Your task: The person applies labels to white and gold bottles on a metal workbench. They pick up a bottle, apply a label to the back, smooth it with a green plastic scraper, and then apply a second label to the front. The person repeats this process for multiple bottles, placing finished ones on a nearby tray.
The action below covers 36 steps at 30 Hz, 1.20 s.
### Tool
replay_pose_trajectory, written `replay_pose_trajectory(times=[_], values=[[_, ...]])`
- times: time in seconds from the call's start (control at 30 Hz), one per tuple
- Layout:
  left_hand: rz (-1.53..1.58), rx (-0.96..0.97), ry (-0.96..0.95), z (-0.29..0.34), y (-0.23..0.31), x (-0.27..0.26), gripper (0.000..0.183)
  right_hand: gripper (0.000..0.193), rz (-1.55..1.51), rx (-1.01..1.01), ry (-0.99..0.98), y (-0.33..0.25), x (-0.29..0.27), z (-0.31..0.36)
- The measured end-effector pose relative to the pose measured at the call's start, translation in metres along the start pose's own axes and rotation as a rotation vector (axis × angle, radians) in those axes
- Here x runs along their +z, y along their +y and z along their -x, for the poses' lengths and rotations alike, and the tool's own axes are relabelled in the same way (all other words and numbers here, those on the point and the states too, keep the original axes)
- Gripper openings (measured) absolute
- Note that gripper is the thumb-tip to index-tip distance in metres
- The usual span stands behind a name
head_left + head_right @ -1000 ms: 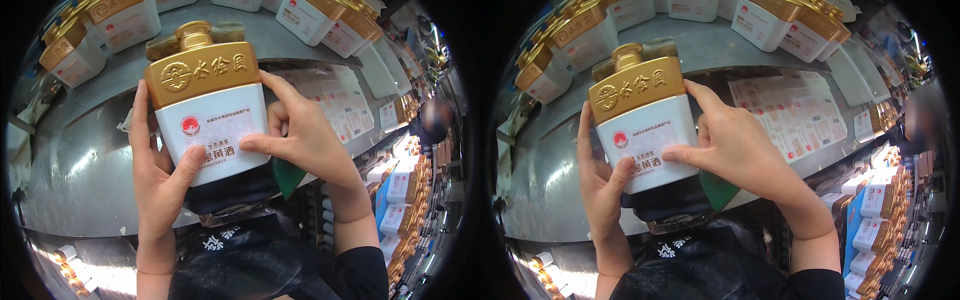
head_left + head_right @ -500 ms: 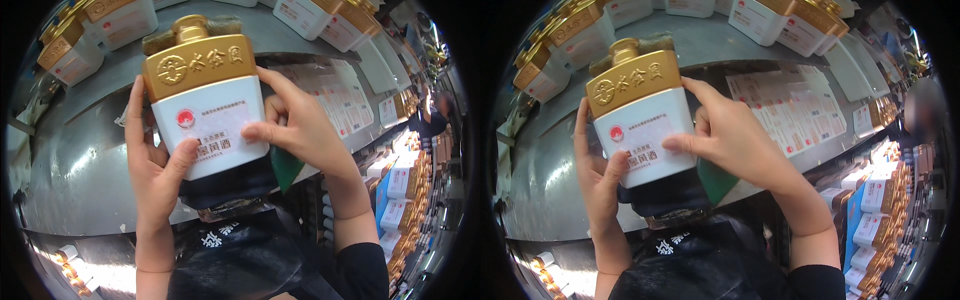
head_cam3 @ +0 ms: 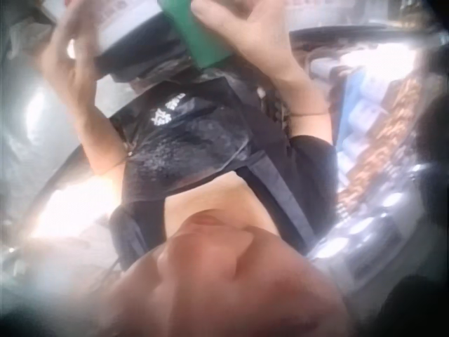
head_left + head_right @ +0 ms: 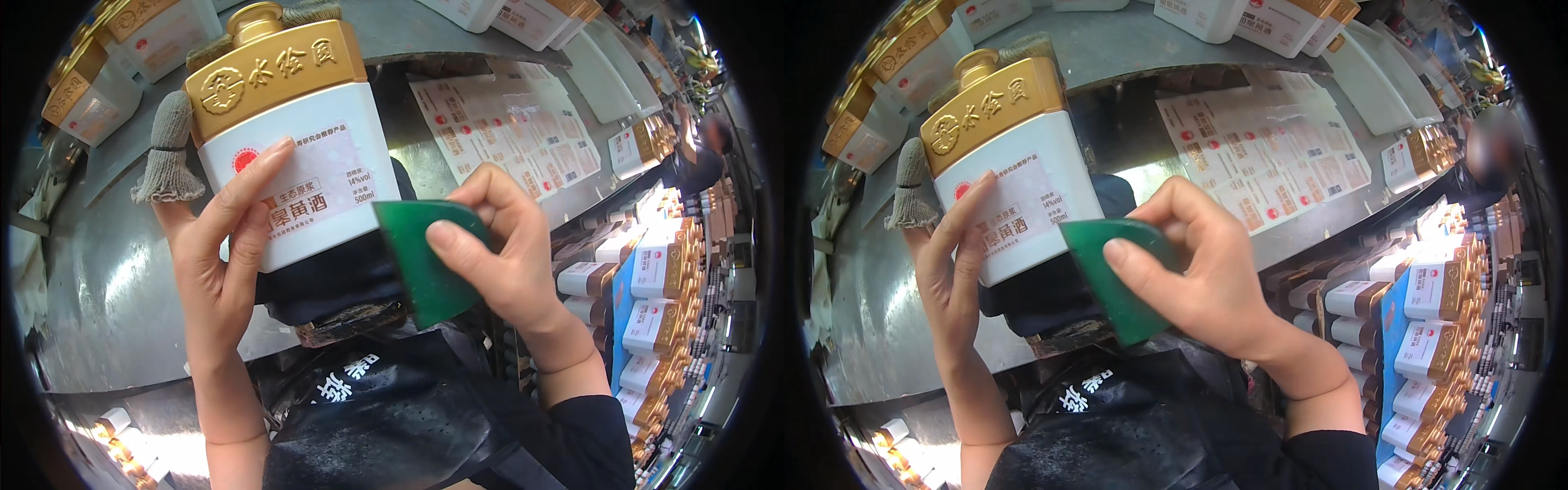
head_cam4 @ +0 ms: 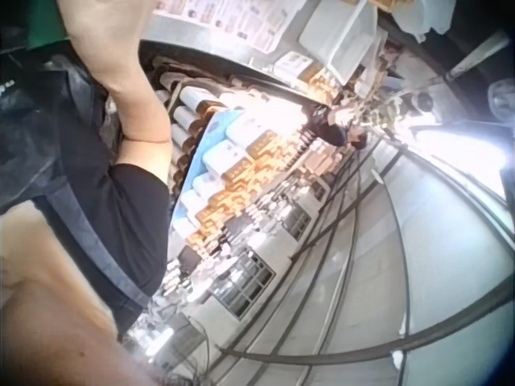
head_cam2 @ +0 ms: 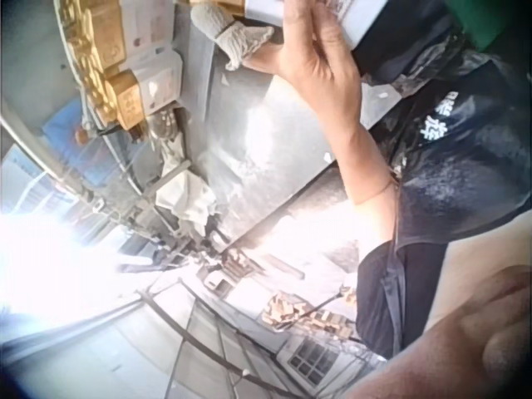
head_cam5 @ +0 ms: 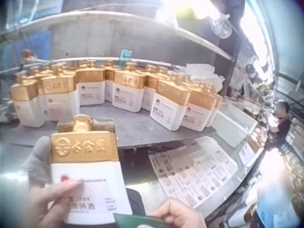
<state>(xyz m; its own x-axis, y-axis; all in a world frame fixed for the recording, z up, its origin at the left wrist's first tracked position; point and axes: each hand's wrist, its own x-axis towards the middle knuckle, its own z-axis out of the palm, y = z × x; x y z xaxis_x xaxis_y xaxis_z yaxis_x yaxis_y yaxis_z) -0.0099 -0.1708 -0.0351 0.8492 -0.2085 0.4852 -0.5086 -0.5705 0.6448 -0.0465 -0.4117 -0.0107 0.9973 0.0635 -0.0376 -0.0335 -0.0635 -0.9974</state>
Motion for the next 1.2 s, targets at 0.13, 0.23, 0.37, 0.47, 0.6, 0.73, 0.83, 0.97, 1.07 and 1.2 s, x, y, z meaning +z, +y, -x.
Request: replay_pose_trajectory(times=[0.13, 0.23, 0.37, 0.47, 0.6, 0.73, 0.83, 0.97, 1.07, 1.2], values=[[-0.025, -0.005, -0.014, -0.0003, 0.0001, 0.0, 0.034, 0.019, 0.078, -0.038, 0.0, 0.0071, 0.0032, -0.0011], [-0.01, -0.028, 0.025, 0.0032, -0.0009, 0.0028, 0.035, 0.019, 0.092, -0.056, 0.002, 0.0102, 0.0026, -0.0034], [-0.011, 0.006, 0.022, 0.0028, -0.0022, 0.0034, 0.036, 0.019, 0.104, -0.058, -0.007, 0.0099, 0.0028, -0.0042], [0.004, -0.024, 0.017, 0.0038, -0.0019, 0.0033, 0.036, 0.018, 0.114, -0.056, -0.003, 0.0091, 0.0032, -0.0041], [0.011, -0.042, 0.003, 0.0034, -0.0015, 0.0024, 0.035, 0.018, 0.12, -0.038, -0.005, 0.0082, 0.0024, -0.0051], [0.013, 0.001, 0.019, 0.0021, -0.0013, 0.0033, 0.035, 0.017, 0.12, -0.04, -0.011, 0.0081, 0.002, -0.0056], [0.03, -0.007, 0.015, 0.0025, -0.0021, 0.0037, 0.035, 0.018, 0.092, -0.019, -0.009, 0.0077, 0.0027, -0.0054], [-0.005, -0.004, 0.001, 0.0025, -0.0018, 0.0024, 0.035, 0.018, 0.078, 0.02, -0.01, 0.0073, 0.0024, -0.0059], [-0.017, 0.015, 0.011, 0.0022, -0.0027, 0.0031, 0.035, 0.018, 0.078, 0.033, -0.01, 0.0065, 0.0025, -0.0066], [-0.01, -0.009, 0.005, 0.0028, -0.0022, 0.0029, 0.035, 0.018, 0.097, 0.028, -0.007, 0.0063, 0.0024, -0.0075]])
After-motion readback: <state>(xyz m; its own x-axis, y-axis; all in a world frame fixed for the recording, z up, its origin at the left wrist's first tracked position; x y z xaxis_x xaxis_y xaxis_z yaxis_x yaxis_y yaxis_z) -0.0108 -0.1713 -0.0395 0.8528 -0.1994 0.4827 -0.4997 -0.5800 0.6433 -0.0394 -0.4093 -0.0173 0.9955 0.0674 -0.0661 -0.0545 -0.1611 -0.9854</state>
